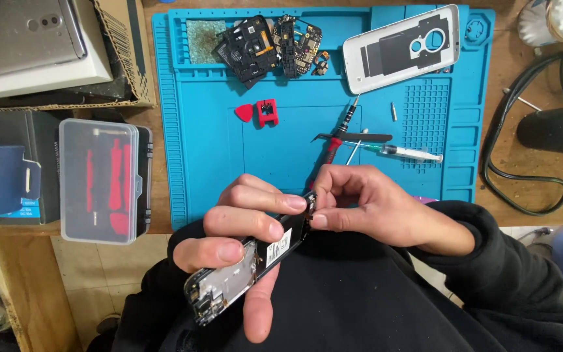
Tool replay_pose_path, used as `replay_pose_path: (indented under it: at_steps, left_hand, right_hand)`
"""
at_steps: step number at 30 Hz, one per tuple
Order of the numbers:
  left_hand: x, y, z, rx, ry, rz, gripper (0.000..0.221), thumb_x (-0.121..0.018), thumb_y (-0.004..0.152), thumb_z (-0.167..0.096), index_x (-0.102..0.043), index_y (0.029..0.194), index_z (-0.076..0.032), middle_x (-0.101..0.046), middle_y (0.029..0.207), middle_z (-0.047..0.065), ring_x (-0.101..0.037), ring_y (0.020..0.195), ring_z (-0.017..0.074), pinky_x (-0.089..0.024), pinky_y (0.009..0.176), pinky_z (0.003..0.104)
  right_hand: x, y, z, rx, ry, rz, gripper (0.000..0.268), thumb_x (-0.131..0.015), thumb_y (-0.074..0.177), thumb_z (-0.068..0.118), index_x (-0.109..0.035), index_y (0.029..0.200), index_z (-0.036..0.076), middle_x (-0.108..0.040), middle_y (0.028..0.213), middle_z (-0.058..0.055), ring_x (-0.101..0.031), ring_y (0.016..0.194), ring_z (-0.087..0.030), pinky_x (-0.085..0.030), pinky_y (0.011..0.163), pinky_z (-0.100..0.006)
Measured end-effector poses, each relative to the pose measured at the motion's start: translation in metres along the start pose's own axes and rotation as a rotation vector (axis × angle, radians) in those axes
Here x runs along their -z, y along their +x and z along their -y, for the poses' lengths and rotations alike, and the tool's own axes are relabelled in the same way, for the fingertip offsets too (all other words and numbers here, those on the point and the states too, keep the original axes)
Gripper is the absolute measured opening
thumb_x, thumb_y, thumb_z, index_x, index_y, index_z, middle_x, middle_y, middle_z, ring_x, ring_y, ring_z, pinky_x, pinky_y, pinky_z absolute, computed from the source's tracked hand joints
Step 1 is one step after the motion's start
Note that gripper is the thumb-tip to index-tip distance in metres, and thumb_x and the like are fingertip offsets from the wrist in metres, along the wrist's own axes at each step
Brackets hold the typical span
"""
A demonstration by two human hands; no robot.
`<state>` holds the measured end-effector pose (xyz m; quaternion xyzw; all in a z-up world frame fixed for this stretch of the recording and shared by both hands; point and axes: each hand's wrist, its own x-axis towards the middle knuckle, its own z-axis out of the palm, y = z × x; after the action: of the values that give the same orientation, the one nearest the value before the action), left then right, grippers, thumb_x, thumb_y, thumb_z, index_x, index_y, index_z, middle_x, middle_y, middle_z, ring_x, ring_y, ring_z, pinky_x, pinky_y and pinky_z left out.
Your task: Disassemble a mobile phone and clean internal components using a screwdriver and toothbrush
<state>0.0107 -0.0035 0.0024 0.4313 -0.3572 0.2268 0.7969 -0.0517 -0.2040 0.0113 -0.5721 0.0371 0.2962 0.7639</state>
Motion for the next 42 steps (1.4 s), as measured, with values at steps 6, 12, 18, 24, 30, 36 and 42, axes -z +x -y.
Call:
replay_pose_path:
  at_steps: [6, 12, 18, 24, 30, 36, 42]
  left_hand:
    - [-0.001, -0.003, 0.000, -0.053, 0.091, 0.035, 0.066, -0.069, 0.105, -0.070, -0.052, 0.140, -0.016, -0.067, 0.106, 0.007, -0.079, 0.085, 0.0360, -0.059, 0.072, 0.045]
    - [0.013, -0.002, -0.008, -0.136, 0.291, 0.316, 0.061, -0.062, 0.110, -0.074, -0.046, 0.134, -0.020, -0.067, 0.108, 0.000, -0.085, 0.094, 0.0298, -0.061, 0.076, 0.038]
    - [0.016, -0.009, -0.005, -0.159, 0.346, 0.348, 0.059, -0.065, 0.110, -0.073, -0.046, 0.132, -0.022, -0.071, 0.106, -0.001, -0.089, 0.095, 0.0299, -0.058, 0.089, 0.042]
    - [0.008, -0.011, 0.007, -0.130, 0.280, 0.267, 0.061, -0.067, 0.105, -0.074, -0.046, 0.122, -0.020, -0.067, 0.099, 0.000, -0.086, 0.091, 0.0306, -0.054, 0.087, 0.042]
    - [0.021, -0.003, 0.008, 0.060, 0.026, 0.154, 0.074, -0.075, 0.099, -0.070, -0.051, 0.146, -0.018, -0.064, 0.113, 0.006, -0.081, 0.096, 0.0373, -0.055, 0.090, 0.042]
    - [0.025, -0.005, 0.014, 0.636, -0.163, -0.127, 0.069, -0.065, 0.116, -0.080, -0.053, 0.150, -0.021, -0.062, 0.122, 0.006, -0.076, 0.094, 0.0341, -0.063, 0.083, 0.046]
    - [0.022, -0.004, 0.012, 0.861, -0.361, -0.258, 0.072, -0.057, 0.116, -0.077, -0.060, 0.153, -0.015, -0.065, 0.123, 0.009, -0.074, 0.097, 0.0353, -0.060, 0.086, 0.049]
  right_hand:
    - [-0.007, -0.001, -0.008, 0.039, -0.083, -0.131, 0.021, -0.094, 0.098, 0.016, -0.075, 0.104, 0.010, -0.065, 0.084, 0.004, -0.059, 0.078, -0.005, -0.049, 0.070, -0.024]
    - [-0.012, 0.000, 0.002, 0.124, -0.287, -0.177, 0.018, -0.092, 0.100, 0.023, -0.076, 0.104, 0.016, -0.075, 0.088, 0.004, -0.061, 0.072, -0.005, -0.050, 0.064, -0.025]
    - [-0.021, -0.001, 0.000, 0.225, -0.519, -0.258, 0.020, -0.085, 0.099, 0.017, -0.066, 0.105, 0.016, -0.071, 0.076, 0.006, -0.064, 0.067, -0.006, -0.055, 0.063, -0.026]
    - [-0.017, 0.002, -0.002, 0.165, -0.545, -0.272, 0.020, -0.083, 0.094, 0.014, -0.065, 0.102, 0.018, -0.073, 0.078, 0.007, -0.067, 0.068, -0.007, -0.054, 0.061, -0.029]
    - [-0.005, 0.003, -0.006, 0.191, -0.375, -0.172, 0.022, -0.084, 0.106, 0.021, -0.063, 0.101, 0.016, -0.070, 0.093, 0.005, -0.060, 0.083, -0.008, -0.051, 0.074, -0.029]
    - [-0.003, -0.001, 0.001, 0.276, -0.384, -0.156, 0.021, -0.085, 0.106, 0.026, -0.072, 0.116, 0.013, -0.068, 0.089, 0.002, -0.064, 0.080, -0.009, -0.055, 0.080, -0.029]
    - [-0.003, 0.002, 0.008, 0.580, -0.710, -0.257, 0.016, -0.084, 0.108, 0.020, -0.073, 0.115, 0.011, -0.070, 0.086, -0.002, -0.065, 0.078, -0.021, -0.052, 0.080, -0.036]
